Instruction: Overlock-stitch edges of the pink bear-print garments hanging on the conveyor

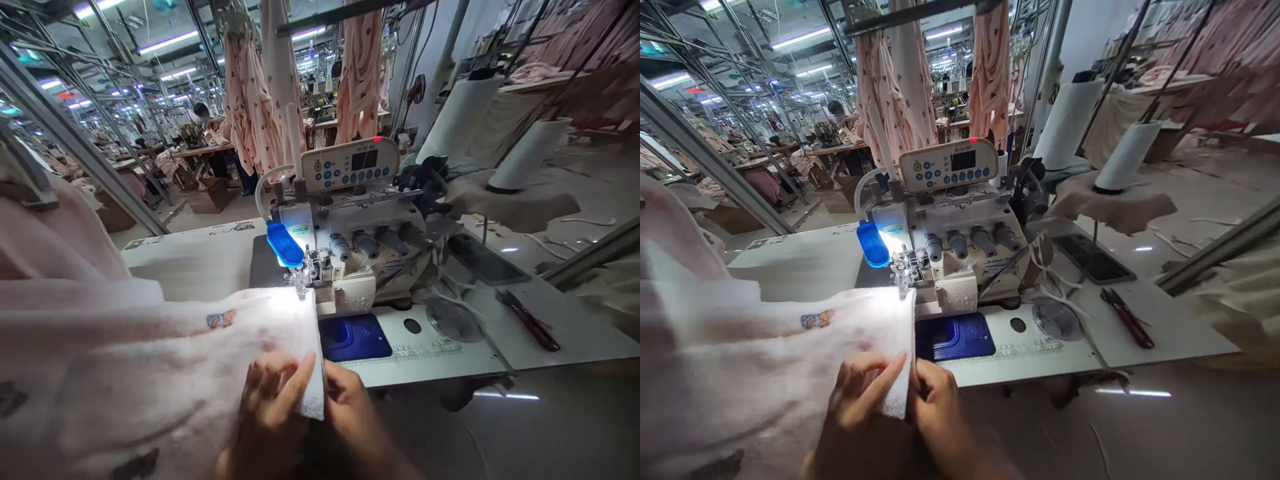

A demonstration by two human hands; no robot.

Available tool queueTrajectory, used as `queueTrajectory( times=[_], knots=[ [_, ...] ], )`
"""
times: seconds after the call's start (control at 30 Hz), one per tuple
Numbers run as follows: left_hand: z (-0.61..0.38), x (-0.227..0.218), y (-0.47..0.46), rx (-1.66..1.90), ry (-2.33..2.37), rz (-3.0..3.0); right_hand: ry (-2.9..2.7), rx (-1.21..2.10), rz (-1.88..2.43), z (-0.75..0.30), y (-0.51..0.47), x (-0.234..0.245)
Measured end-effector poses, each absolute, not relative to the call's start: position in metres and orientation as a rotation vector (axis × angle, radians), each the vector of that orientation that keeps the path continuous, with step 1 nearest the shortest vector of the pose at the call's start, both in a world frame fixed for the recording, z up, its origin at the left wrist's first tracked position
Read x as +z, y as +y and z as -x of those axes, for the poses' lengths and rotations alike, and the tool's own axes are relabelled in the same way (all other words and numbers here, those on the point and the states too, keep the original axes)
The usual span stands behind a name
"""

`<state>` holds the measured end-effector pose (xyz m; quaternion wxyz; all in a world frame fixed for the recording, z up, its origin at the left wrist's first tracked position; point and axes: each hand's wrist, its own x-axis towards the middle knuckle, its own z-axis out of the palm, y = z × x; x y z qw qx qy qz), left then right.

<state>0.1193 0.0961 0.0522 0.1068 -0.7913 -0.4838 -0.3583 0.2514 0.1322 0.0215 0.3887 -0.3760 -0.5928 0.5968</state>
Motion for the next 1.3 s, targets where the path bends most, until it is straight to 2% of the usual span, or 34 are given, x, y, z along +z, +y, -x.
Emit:
queueTrajectory(
  times=[0.2,0.57,0.67,0.77,0.83,1.0,1.3],
  knots=[
    [-0.125,0.034,0.083,-1.302,-1.454,2.263,-1.627,1.281,0.962,-0.274,0.105,0.027],
    [-0.122,0.053,0.075,-1.059,-1.237,2.270,-1.704,1.306,0.886,-0.285,0.100,0.047],
    [-0.120,0.049,0.074,-1.001,-1.256,2.212,-1.817,1.064,0.831,-0.293,0.103,0.046],
    [-0.118,0.046,0.073,-0.922,-1.248,2.237,-1.894,0.517,0.944,-0.298,0.109,0.048],
    [-0.120,0.047,0.075,-0.881,-1.231,2.278,-1.948,0.293,0.885,-0.299,0.114,0.051],
    [-0.127,0.053,0.091,-0.989,-1.243,2.180,-2.047,0.295,0.665,-0.295,0.126,0.057],
    [-0.110,0.073,0.106,-0.782,-1.270,2.361,-2.099,0.134,0.681,-0.294,0.140,0.053]
  ],
)
